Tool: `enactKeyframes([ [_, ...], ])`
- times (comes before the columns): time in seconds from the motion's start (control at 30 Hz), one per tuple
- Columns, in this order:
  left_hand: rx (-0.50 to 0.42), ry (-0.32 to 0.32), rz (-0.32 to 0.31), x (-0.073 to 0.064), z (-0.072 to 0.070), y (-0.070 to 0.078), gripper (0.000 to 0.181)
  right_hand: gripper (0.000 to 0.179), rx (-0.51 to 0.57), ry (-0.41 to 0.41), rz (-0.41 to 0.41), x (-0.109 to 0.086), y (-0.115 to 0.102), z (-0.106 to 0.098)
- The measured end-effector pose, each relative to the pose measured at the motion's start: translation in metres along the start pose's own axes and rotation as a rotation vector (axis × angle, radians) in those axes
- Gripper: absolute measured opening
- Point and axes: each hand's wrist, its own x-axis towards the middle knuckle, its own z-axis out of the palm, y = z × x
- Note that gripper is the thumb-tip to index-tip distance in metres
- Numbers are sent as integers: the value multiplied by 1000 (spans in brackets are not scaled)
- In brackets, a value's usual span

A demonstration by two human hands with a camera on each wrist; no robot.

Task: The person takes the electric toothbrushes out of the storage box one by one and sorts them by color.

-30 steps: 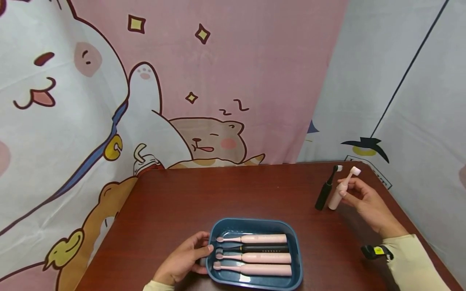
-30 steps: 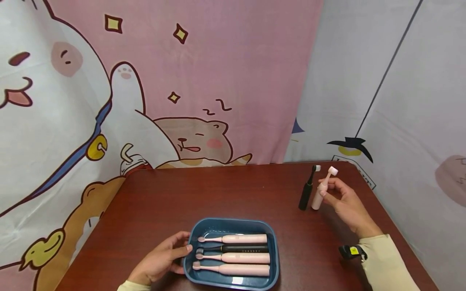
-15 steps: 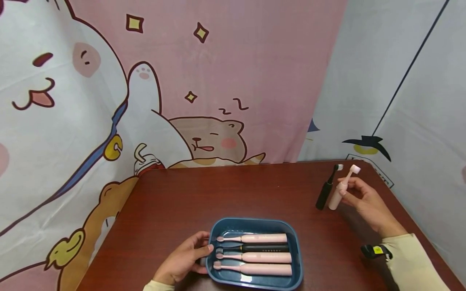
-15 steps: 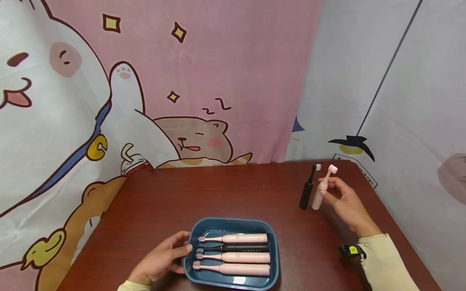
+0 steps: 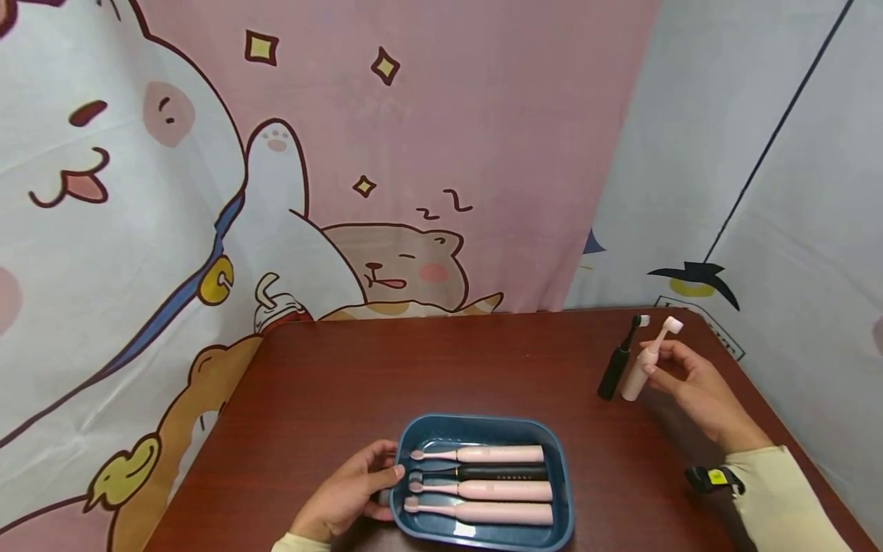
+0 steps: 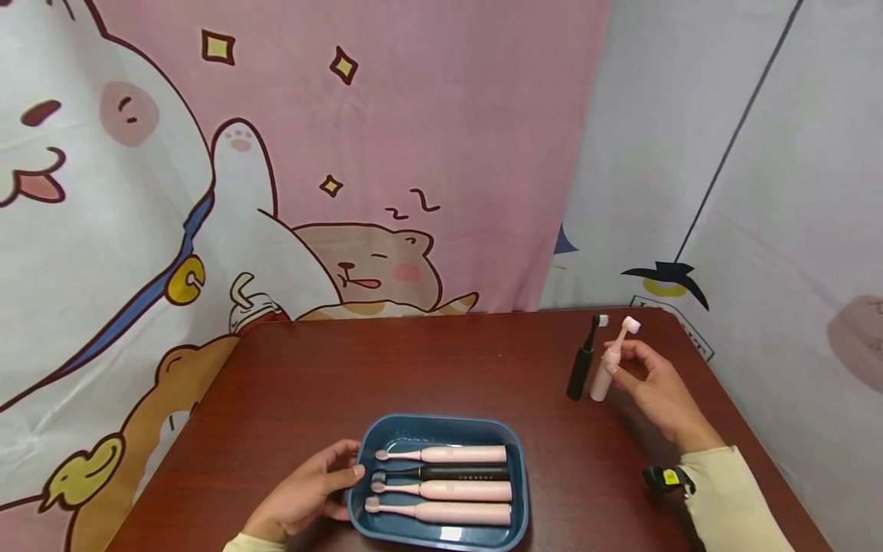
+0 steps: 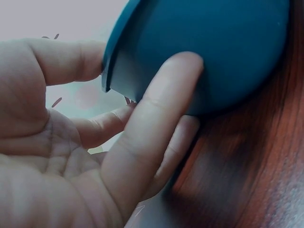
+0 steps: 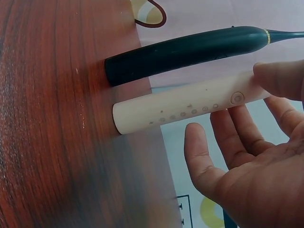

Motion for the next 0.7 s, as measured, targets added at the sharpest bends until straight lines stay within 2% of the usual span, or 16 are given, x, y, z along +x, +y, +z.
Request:
enactKeyframes([
  [0.33, -1, -5, 4, 1, 2, -2, 49, 47, 4, 11, 14, -4, 0, -3],
  [0.57, -1, 6, -22, 0, 1, 1, 49, 45, 13, 33, 43, -11, -7, -10],
  [0.7, 1, 5, -19, 0, 1, 1, 50, 46, 72, 57, 32, -16, -13, -14],
])
